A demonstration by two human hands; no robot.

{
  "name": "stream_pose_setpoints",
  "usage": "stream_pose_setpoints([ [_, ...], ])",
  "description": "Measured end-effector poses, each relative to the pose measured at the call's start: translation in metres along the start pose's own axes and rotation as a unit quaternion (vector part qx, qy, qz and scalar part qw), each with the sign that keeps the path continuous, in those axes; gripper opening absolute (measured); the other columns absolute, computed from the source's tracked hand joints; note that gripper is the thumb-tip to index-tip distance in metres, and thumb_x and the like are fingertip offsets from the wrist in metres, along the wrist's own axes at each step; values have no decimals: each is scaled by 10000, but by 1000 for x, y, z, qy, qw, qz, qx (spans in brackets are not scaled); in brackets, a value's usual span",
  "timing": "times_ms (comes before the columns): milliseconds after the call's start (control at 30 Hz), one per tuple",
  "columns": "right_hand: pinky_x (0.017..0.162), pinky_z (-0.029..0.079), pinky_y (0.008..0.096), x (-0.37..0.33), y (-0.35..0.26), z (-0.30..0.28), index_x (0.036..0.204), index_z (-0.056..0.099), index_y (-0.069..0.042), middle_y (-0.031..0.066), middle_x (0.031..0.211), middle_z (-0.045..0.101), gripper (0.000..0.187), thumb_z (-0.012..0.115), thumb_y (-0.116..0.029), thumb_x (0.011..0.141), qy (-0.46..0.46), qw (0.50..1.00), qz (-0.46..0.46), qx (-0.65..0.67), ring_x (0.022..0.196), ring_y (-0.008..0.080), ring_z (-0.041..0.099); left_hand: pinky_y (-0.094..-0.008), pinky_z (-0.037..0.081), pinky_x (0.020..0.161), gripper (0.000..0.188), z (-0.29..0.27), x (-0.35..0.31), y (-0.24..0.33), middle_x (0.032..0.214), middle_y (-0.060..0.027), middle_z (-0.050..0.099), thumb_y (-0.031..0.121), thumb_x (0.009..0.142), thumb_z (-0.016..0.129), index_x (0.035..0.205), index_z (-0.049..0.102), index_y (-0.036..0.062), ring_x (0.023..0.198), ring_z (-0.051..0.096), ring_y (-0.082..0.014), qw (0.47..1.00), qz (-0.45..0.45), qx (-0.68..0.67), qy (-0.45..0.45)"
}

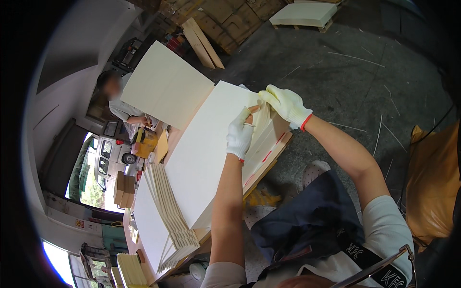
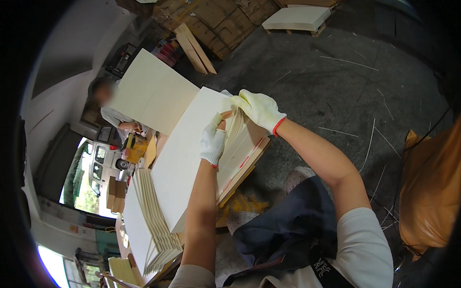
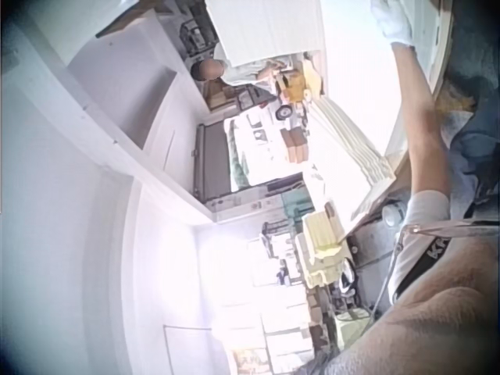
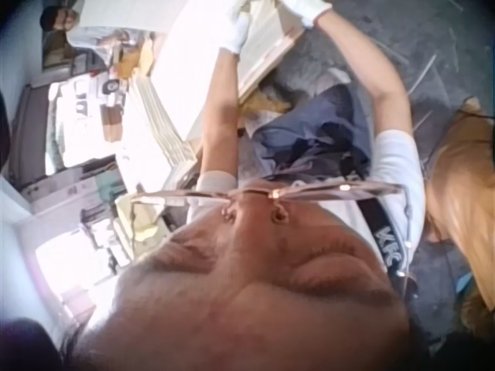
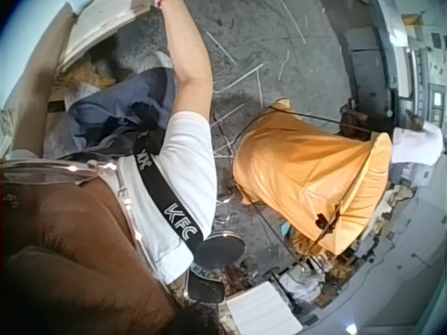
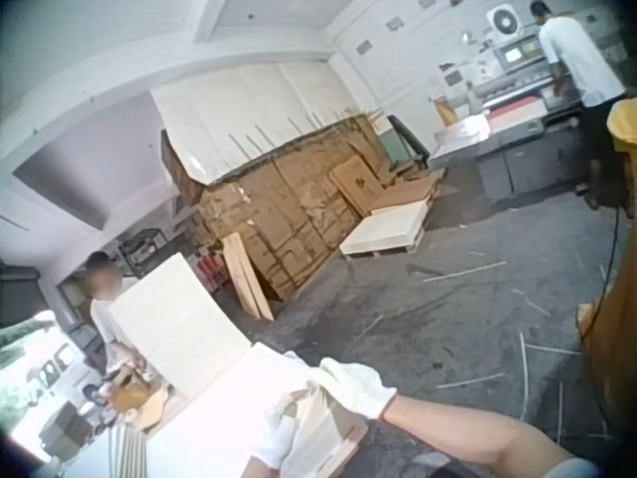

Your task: The person repeatedly picks up stacks of white rectangular panels and places them onto a growing pile on a table. The person wears white gloves and handles the panels by hand, stacking them one batch at a time.

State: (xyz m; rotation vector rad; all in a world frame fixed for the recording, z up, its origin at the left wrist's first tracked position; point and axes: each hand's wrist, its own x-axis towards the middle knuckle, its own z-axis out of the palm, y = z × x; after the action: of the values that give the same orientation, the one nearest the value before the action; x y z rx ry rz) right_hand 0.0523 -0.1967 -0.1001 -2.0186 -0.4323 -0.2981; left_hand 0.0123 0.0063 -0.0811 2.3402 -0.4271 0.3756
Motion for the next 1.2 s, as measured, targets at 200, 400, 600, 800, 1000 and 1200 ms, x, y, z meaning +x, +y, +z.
stream_pose_setpoints([
  [200, 756, 483, 470, -1, 4, 3, 1051, 601, -112, 178, 896, 684, 433, 411, -502, 1055, 21, 1000, -2, 2, 862, 383, 655, -236, 444, 631, 356, 1, -2, 8, 898, 5, 625, 117, 929, 707, 1277, 656, 65, 715, 507, -62, 996, -62, -3, -60],
  [400, 744, 480, 465, -2, 1, 1, 1046, 600, -110, 176, 873, 680, 429, 418, -498, 1057, 16, 1000, 10, 14, 846, 373, 659, -324, 503, 854, 329, 0, -2, 8, 983, -108, 689, 161, 936, 696, 1262, 680, 121, 907, 635, -197, 997, -66, -43, -27],
  [600, 727, 472, 474, 0, 4, 3, 1021, 578, -103, 171, 847, 668, 422, 420, -493, 1058, 12, 1000, -5, 11, 820, 373, 650, -334, 505, 915, 287, 2, -2, 6, 1053, -114, 704, 177, 1004, 572, 1263, 672, 108, 969, 656, -222, 1000, -5, 12, 15],
  [800, 725, 467, 481, -2, 5, 4, 1023, 567, -104, 181, 843, 656, 404, 422, -479, 1058, 20, 1000, 2, 9, 818, 379, 643, -255, 489, 678, 316, 0, -2, 15, 935, -29, 637, 114, 934, 690, 1246, 664, 73, 739, 578, -89, 994, -81, 30, -73],
  [1000, 737, 468, 475, -1, 6, 5, 1023, 568, -103, 181, 853, 659, 415, 424, -491, 1055, 18, 1000, 10, 12, 834, 377, 646, -306, 511, 774, 338, 0, -2, 10, 929, -85, 666, 171, 901, 739, 1232, 689, 124, 821, 618, -177, 995, -88, 10, -52],
  [1200, 736, 473, 469, -4, 1, 4, 1032, 573, -109, 172, 844, 665, 416, 434, -500, 1050, 24, 999, 7, 22, 829, 369, 652, -307, 507, 874, 287, 1, -5, 19, 1025, -97, 683, 151, 1001, 575, 1271, 669, 129, 945, 631, -198, 998, -65, 24, -8],
])
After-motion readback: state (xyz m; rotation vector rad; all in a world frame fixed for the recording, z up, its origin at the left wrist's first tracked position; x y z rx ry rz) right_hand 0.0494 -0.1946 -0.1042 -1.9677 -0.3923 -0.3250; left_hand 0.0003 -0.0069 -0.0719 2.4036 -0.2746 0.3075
